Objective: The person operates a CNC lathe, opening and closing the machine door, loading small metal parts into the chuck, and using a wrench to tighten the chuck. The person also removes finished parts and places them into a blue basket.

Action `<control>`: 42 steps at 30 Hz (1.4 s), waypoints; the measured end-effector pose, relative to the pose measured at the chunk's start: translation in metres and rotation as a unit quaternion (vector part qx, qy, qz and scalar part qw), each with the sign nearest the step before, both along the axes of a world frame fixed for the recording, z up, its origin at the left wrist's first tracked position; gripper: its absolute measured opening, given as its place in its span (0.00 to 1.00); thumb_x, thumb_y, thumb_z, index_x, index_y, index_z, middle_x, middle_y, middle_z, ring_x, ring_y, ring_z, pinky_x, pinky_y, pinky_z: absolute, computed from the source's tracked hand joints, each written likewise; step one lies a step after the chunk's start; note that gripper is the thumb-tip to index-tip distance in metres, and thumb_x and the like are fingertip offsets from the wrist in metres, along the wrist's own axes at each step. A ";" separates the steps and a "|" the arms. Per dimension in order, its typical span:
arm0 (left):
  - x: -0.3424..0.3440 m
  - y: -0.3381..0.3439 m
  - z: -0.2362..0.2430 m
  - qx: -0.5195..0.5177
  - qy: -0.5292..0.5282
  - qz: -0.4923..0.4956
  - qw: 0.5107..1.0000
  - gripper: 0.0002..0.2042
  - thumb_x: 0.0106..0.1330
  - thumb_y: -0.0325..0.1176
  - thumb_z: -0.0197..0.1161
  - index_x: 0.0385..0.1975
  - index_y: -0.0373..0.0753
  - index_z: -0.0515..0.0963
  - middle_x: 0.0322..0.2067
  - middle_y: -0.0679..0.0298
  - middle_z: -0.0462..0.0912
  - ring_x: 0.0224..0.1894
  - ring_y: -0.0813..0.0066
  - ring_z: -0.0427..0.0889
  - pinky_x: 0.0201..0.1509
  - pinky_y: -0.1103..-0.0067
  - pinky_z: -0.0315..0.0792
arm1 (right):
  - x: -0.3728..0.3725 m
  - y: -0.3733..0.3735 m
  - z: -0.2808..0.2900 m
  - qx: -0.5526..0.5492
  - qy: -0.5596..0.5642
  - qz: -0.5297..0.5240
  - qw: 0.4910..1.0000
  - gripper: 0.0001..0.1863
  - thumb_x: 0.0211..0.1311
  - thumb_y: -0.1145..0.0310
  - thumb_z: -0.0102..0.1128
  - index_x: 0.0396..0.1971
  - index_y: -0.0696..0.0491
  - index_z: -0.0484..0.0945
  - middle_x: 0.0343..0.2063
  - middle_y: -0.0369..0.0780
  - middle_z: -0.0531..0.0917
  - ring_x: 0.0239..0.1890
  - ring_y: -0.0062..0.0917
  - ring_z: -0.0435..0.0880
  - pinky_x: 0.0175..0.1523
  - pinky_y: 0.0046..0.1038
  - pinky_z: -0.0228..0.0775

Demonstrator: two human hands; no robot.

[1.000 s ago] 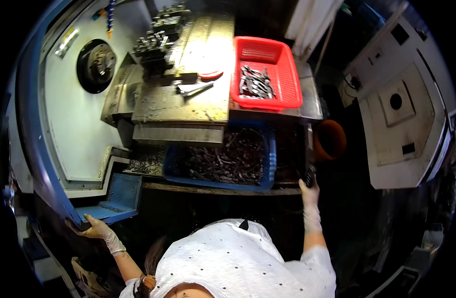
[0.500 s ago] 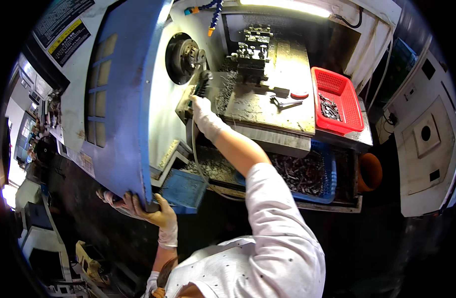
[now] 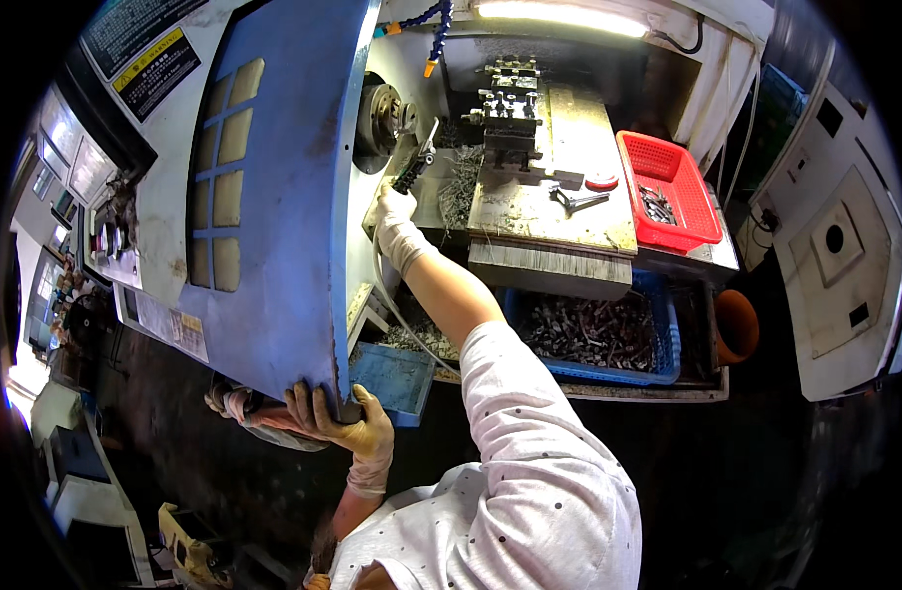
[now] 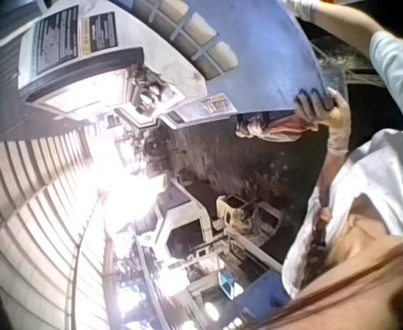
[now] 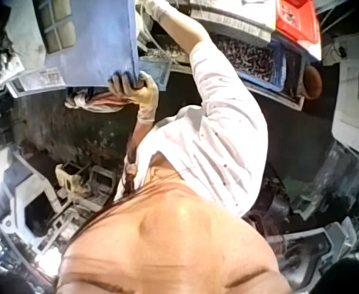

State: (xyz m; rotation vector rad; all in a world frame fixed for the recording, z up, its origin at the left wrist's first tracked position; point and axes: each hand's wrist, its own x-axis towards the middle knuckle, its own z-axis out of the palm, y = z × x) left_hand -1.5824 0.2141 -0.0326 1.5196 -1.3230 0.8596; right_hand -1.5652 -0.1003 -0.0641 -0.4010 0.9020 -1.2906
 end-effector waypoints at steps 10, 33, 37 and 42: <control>0.000 0.002 0.001 0.011 -0.012 -0.002 1.000 0.23 0.42 0.23 0.52 0.40 0.35 0.53 0.43 0.53 0.57 0.47 0.53 0.55 0.49 0.60 0.47 | -0.017 0.006 0.011 0.019 -0.043 -0.246 0.968 0.12 0.37 0.68 0.54 0.23 0.58 0.67 0.17 0.35 0.69 0.18 0.19 0.65 0.25 0.22 0.59; -0.010 -0.005 0.008 -0.014 0.033 0.054 0.998 0.22 0.42 0.19 0.49 0.40 0.34 0.53 0.44 0.51 0.56 0.48 0.54 0.54 0.51 0.62 0.46 | -0.052 0.005 0.020 -0.019 -0.052 0.148 0.987 0.07 0.42 0.70 0.47 0.12 0.55 0.67 0.09 0.37 0.67 0.10 0.20 0.63 0.14 0.19 0.54; -0.009 -0.006 0.002 -0.021 0.053 0.062 0.996 0.23 0.43 0.18 0.49 0.41 0.34 0.52 0.45 0.50 0.54 0.49 0.54 0.53 0.51 0.64 0.46 | -0.143 0.064 0.056 -0.092 -0.002 0.176 0.980 0.09 0.42 0.64 0.50 0.18 0.56 0.68 0.11 0.36 0.69 0.10 0.17 0.63 0.14 0.18 0.53; -0.011 -0.007 0.005 -0.023 0.015 0.140 0.990 0.25 0.44 0.23 0.55 0.42 0.31 0.52 0.45 0.49 0.55 0.48 0.55 0.56 0.50 0.65 0.50 | -0.342 0.149 0.001 -0.185 0.201 -0.288 0.918 0.10 0.49 0.72 0.45 0.34 0.55 0.64 0.20 0.33 0.69 0.15 0.14 0.64 0.18 0.13 0.57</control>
